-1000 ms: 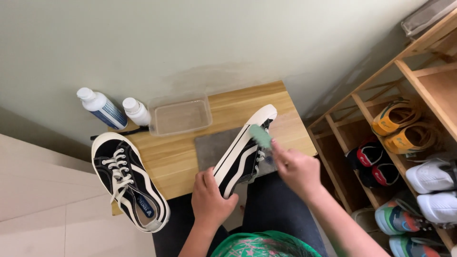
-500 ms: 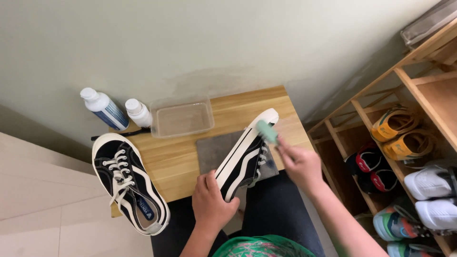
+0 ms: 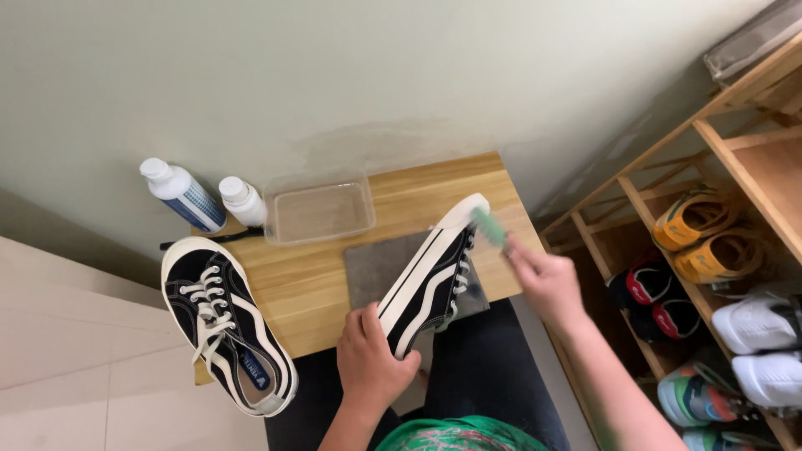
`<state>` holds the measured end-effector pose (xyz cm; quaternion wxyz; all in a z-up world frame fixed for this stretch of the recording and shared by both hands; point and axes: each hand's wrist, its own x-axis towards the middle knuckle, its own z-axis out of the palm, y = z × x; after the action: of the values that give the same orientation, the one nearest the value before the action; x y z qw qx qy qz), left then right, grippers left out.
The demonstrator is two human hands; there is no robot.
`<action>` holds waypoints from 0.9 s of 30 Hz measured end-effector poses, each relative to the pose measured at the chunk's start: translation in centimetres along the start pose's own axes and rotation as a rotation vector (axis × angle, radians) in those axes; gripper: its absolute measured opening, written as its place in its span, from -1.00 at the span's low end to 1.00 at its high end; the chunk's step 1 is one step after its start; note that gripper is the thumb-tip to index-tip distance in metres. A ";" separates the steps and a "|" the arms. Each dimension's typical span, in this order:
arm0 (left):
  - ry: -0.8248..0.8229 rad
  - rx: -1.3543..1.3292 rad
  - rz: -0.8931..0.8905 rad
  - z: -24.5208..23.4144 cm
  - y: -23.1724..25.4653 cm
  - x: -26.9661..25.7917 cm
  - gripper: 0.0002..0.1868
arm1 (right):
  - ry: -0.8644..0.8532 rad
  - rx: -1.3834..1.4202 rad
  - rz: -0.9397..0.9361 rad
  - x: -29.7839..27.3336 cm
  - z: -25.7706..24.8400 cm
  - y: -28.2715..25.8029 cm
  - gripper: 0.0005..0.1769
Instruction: The person scrubs the white rubber sole of a black and white sneaker with a green brush, then switches to the second sneaker and scrubs its sole as well. The shoes are held in the left hand while the right hand uses the brush on the table.
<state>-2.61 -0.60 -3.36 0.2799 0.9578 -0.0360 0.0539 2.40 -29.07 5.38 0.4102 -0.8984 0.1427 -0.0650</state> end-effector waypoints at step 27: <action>0.025 0.028 0.014 0.3 0.2 0.4 0.00 | 0.028 -0.042 -0.369 2.6 2.5 1.3 -0.69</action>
<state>-2.19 -0.94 -3.44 0.2663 0.9607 -0.0384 0.0684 5.20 -28.90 2.73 0.3705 -0.9167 -0.0175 -0.1486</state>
